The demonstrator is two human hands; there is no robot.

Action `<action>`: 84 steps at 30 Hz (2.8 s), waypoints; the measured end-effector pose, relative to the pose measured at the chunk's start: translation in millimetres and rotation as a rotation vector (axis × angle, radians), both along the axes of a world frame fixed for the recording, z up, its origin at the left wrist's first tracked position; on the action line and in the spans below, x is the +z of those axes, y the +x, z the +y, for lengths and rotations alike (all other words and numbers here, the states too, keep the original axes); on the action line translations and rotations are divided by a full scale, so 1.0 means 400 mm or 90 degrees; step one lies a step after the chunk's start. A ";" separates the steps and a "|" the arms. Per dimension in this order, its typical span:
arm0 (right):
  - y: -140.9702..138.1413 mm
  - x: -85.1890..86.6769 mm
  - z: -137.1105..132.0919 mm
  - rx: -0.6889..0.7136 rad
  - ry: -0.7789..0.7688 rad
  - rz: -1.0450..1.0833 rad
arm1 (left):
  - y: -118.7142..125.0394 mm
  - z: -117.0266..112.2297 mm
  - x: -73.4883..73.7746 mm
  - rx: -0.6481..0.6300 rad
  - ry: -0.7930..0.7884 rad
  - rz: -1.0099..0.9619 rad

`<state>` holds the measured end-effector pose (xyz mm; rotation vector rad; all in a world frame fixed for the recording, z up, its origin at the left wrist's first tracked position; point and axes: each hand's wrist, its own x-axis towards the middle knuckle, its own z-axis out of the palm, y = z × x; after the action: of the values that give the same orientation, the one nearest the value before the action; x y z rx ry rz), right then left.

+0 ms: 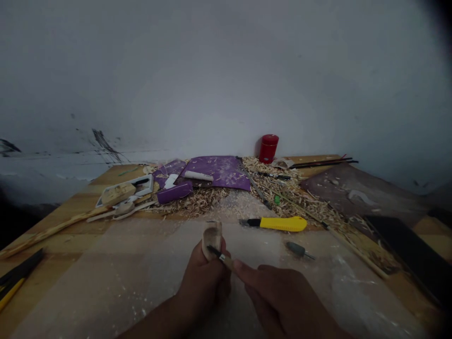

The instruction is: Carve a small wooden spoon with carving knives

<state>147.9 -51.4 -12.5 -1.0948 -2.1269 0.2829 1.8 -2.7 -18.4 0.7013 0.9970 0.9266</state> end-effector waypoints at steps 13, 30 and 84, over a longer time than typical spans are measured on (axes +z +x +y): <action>-0.061 -0.001 0.005 -0.043 -0.206 0.306 | 0.006 0.001 0.020 0.037 0.040 0.015; 0.003 0.086 0.007 0.001 -0.207 0.162 | -0.026 0.016 0.017 -0.077 0.046 0.023; -0.013 -0.028 0.003 -0.039 0.045 -0.106 | -0.006 -0.001 0.054 -0.001 0.128 0.203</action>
<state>142.6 -50.3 -23.7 -1.1758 -2.2260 0.0888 -0.8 -3.2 3.3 1.0430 1.1923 0.9391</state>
